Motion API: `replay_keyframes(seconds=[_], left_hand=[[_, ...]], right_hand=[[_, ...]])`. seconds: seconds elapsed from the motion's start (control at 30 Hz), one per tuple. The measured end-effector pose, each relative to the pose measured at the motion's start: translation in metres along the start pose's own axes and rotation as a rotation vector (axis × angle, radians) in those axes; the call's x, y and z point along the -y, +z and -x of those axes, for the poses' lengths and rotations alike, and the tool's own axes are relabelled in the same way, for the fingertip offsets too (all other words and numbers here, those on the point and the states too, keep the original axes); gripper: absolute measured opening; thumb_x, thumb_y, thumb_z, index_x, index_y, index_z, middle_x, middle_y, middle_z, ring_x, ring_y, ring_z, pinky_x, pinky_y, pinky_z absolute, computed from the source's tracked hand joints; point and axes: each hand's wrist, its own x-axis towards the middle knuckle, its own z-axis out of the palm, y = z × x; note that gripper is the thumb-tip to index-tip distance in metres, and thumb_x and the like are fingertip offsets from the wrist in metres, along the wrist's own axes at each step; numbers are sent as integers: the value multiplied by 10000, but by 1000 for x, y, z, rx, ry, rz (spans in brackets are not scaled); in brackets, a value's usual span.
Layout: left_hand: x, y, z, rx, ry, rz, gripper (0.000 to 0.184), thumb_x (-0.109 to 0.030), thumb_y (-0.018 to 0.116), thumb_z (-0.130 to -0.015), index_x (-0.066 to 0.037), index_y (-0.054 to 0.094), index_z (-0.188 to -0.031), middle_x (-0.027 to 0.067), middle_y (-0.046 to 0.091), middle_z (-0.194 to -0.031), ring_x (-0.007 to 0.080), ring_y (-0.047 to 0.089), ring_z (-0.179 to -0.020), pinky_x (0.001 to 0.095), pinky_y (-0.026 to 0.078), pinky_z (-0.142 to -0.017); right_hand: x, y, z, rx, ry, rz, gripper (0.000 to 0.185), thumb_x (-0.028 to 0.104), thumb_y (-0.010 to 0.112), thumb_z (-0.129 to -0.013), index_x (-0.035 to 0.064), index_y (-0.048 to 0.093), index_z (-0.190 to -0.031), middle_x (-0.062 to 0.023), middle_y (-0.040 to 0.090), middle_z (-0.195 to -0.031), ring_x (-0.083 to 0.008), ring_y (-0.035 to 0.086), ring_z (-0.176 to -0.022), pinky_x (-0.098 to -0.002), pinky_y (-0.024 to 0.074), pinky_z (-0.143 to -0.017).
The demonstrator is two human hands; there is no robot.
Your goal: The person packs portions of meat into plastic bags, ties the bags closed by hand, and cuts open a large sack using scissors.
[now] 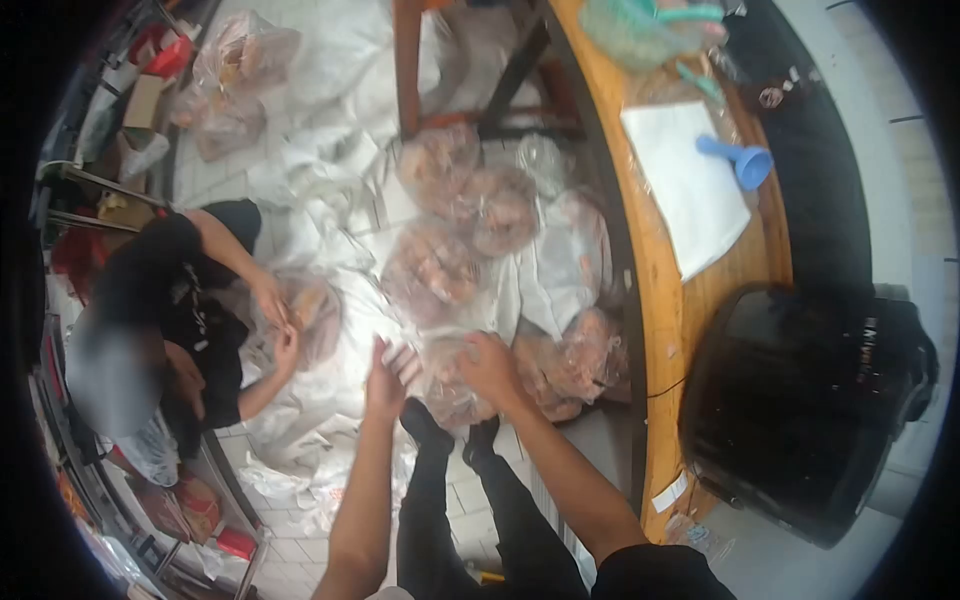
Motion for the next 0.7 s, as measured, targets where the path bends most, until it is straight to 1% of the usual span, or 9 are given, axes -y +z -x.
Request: replay_keyframes(seconds=[0.1,0.17,0.23,0.27,0.37,0.43,0.53,0.6,0.7], left_hand=[[176,-118,3,-80,-345,-70,864,-622,550,-850,-76,243,-1446,156,446,-1322,291,488,-1169,408,446,-915],[226,-122,39,-349,-476,-130,895,-611,575,-839,-45,231,-1441,190,430,-1339,306,506,-1157,420,453,-913],[277,-144,55,-494,-584,-90,908,-601,579,-841,-13,221,-1434,232,404,-1361,321,516,-1153,440,445,-932],[298,-153,57,-557,-586,-84,698,-505,578,-888,-12,349,-1328,198,477,-1242,290,572,-1042,413,499,-809],[324,-165,57,-561,-546,-167,607,-453,608,-884,-8,405,-1244,190,537,-1173,286,604,-997,417,506,-795],[321,-161,48,-524,-500,-131,550,-425,599,-894,-18,373,-1185,232,507,-1221,324,590,-1039,438,500,-849],[323,-156,44,-429,-414,-149,508,-373,569,-923,-4,396,-1225,213,511,-1217,310,591,-1032,432,489,-864],[330,-156,50,-469,-419,-63,548,-370,556,-929,0,375,-1291,201,517,-1204,315,580,-1049,435,485,-876],[340,-152,67,-479,-494,209,885,-593,566,-854,-40,178,-1427,230,385,-1353,356,500,-1158,512,459,-926]], right_hand=[[-164,56,30,152,245,217,482,276,703,-773,-8,573,-1140,-205,571,-1155,-348,561,-1081,-404,455,-908],[-230,101,42,227,278,298,572,318,728,-748,-20,547,-1173,-217,563,-1173,-365,535,-1122,-417,438,-937],[-269,159,54,-25,143,62,650,296,741,-703,-13,485,-1214,-258,556,-1107,-460,465,-1128,-489,376,-989],[-286,186,51,-113,74,226,683,278,753,-677,-7,456,-1222,-237,545,-1118,-452,454,-1120,-517,307,-1037],[-311,234,22,-200,65,395,607,275,735,-678,11,503,-1173,-218,574,-1037,-427,503,-1054,-537,277,-1045],[-322,249,24,-111,-18,444,413,216,674,-670,-39,565,-976,-254,611,-936,-435,559,-966,-562,278,-1015],[-303,232,35,71,118,267,299,234,629,-724,0,575,-902,-286,608,-920,-445,589,-899,-540,387,-920],[-291,221,49,190,172,252,303,273,611,-757,16,578,-913,-278,621,-891,-459,597,-879,-521,444,-854],[-270,205,58,261,195,280,339,343,602,-773,33,585,-907,-254,633,-821,-464,608,-842,-500,472,-812]])
